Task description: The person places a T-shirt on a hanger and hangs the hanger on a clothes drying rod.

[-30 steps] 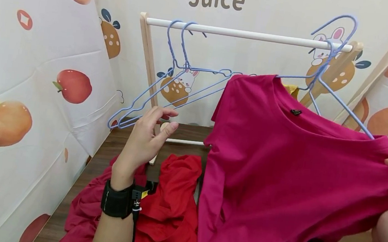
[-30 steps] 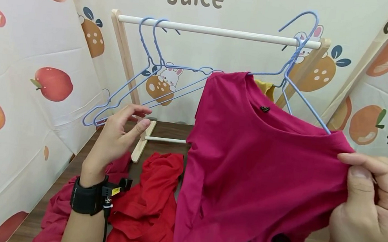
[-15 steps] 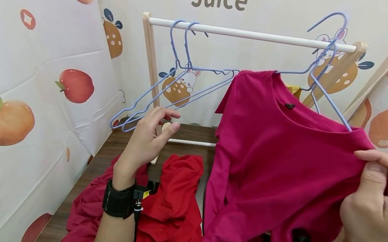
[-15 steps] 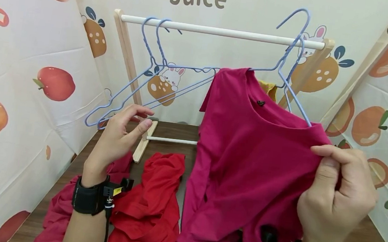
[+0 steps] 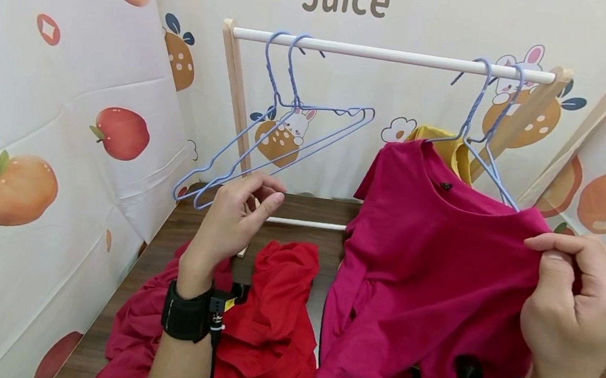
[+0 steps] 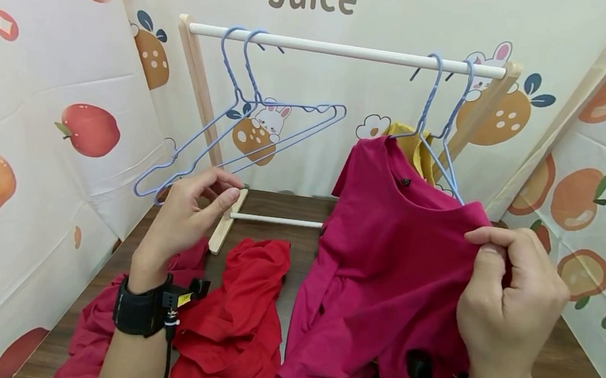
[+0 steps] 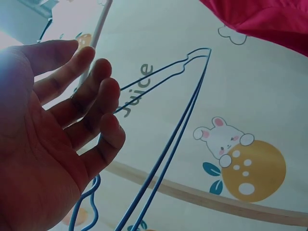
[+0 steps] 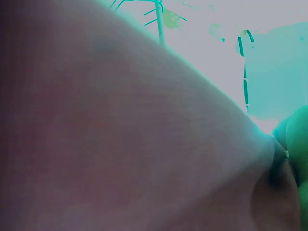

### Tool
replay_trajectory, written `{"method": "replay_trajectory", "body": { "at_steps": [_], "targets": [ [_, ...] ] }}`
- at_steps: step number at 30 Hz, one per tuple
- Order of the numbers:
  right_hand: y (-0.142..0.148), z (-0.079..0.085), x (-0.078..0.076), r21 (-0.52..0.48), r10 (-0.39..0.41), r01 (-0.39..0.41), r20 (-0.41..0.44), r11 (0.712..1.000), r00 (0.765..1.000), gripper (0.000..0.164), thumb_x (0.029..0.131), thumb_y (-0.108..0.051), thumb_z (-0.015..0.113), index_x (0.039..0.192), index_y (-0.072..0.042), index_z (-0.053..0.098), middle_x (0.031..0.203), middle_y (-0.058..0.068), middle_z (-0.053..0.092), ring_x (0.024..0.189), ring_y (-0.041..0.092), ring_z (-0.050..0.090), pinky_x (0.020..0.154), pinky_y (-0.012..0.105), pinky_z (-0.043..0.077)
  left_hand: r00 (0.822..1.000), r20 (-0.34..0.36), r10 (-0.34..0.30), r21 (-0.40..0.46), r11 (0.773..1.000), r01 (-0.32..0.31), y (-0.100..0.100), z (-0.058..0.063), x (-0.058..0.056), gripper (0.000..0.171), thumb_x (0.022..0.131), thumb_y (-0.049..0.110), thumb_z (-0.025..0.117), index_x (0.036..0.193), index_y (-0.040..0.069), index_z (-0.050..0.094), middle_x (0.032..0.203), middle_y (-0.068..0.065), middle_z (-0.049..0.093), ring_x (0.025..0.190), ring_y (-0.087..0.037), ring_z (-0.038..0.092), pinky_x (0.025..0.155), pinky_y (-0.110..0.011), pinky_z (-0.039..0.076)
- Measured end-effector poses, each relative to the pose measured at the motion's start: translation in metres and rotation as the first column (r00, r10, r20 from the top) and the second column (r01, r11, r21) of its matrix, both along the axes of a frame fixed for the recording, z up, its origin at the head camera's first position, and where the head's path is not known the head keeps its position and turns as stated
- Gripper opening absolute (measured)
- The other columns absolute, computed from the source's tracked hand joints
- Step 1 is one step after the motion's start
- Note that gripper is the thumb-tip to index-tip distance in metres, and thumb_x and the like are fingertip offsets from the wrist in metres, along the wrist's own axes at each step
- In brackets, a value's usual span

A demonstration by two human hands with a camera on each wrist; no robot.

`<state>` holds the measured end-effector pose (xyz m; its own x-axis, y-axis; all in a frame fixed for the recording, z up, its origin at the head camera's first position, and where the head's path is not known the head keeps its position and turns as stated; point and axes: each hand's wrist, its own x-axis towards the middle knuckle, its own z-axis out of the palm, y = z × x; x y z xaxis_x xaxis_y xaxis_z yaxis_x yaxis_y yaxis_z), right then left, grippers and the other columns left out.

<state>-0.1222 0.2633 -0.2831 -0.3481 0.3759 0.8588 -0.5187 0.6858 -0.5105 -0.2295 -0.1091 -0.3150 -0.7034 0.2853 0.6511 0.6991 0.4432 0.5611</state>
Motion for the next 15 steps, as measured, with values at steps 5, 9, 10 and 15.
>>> {"method": "replay_trajectory", "body": {
  "at_steps": [5,9,10,15],
  "targets": [
    [-0.001,0.002,0.005,0.021,-0.073,0.071,0.081,0.997,0.994,0.03,0.092,-0.005,0.049,0.084,0.009,0.075,0.082,-0.033,0.061,0.073,-0.011,0.047,0.066,0.013,0.031,1.0,-0.002,-0.008,-0.005,1.0,0.008,0.002,0.0,0.001,0.011,0.101,0.017,0.064,0.105,0.01,0.07,0.079,0.001,0.063,0.071,-0.011,0.054,0.065,-0.027,0.047],
    [-0.002,0.005,0.012,0.088,-0.207,0.193,0.201,0.977,0.957,0.033,0.093,-0.014,0.05,0.095,0.005,0.078,0.089,-0.042,0.046,0.086,-0.018,0.041,0.074,0.016,0.027,1.0,-0.01,-0.005,0.003,1.0,0.005,0.003,0.002,0.004,0.01,0.101,0.017,0.065,0.103,0.009,0.07,0.076,0.001,0.06,0.068,-0.012,0.053,0.063,-0.028,0.046],
    [-0.003,0.005,0.014,0.106,-0.235,0.216,0.223,0.971,0.946,0.034,0.093,-0.016,0.051,0.098,0.003,0.078,0.092,-0.042,0.043,0.091,-0.019,0.039,0.076,0.016,0.026,1.0,-0.014,-0.004,0.006,1.0,0.004,0.003,0.003,0.006,0.01,0.1,0.017,0.065,0.103,0.009,0.07,0.075,0.001,0.06,0.068,-0.012,0.052,0.062,-0.027,0.046],
    [-0.009,0.007,0.022,0.121,-0.284,0.261,0.262,0.958,0.922,0.039,0.092,-0.024,0.052,0.115,-0.002,0.075,0.109,-0.043,0.034,0.116,-0.02,0.032,0.095,0.02,0.028,0.999,-0.045,-0.002,0.024,1.0,0.003,0.004,0.008,0.015,0.008,0.1,0.017,0.065,0.101,0.01,0.07,0.073,0.002,0.057,0.062,-0.012,0.048,0.058,-0.025,0.042]
  ]
}}
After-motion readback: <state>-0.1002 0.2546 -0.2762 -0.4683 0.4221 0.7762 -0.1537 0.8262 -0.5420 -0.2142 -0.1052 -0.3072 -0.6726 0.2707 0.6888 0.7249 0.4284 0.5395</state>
